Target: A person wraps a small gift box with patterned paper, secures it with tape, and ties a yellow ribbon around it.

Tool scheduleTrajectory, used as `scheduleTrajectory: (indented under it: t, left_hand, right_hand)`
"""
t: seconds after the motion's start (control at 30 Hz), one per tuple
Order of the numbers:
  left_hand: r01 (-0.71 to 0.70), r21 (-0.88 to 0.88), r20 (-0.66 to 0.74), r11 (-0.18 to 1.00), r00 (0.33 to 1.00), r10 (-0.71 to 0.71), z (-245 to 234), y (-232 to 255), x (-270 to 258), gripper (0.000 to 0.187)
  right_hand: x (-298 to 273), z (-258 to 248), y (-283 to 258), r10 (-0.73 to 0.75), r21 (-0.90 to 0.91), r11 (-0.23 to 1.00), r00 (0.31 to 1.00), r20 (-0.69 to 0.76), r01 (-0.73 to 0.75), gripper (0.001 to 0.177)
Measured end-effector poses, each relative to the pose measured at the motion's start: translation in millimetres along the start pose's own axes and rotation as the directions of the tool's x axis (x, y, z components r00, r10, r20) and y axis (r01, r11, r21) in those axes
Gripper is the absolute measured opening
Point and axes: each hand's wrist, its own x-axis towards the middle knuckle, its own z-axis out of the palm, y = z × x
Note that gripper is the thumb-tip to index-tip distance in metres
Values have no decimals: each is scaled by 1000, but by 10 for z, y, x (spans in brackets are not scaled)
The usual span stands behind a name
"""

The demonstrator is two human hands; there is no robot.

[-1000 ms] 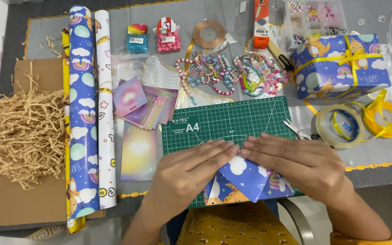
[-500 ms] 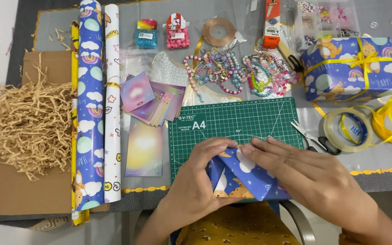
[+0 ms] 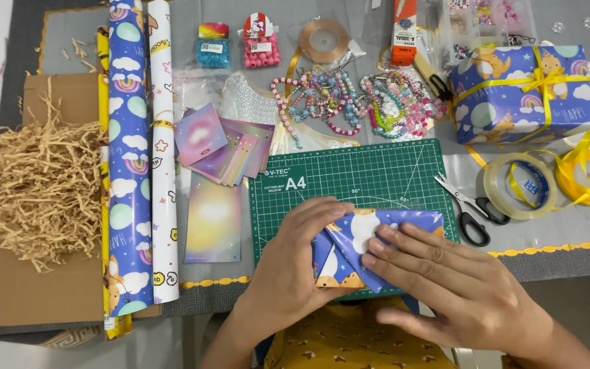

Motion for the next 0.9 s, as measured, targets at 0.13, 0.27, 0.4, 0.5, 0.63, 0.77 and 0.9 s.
scheduleTrajectory:
  t: [0.13,0.27,0.4,0.5,0.63,0.77,0.9]
  left_hand:
    - [-183,358,-15,915,979,202,-112,130,121,70]
    - [-321,639,56,699,926,374,-110,185,80,39]
    - [-381,594,46,709,895,443,-81,256,81,27]
    - [-389,611,39,690,885,464,-65,220,65,21]
    - [-376,581,10,722,890,455,11,143,-6,19]
    - [-369,622,-49,691,862,504,111,53,-108,20]
    - [-375,673,-74,638,824,562,172,65,-132,16]
  right_hand:
    - [-36,122,85,-111,-11,994,986,-127,111,25]
    - [-129,171,55,-128,-28,992,980,-151,126,25]
    - [-150,221,-13,-94,7,995,971,-218,98,23]
    - [-251,139,76,-52,221,970,976,-211,100,21]
    - [-468,496,391,284,17,952,860,-424,-306,110]
    - [-493,480,367,194,-242,929,925,-327,-281,86]
    - [-562,516,262,137,-332,907,927,-349,-259,47]
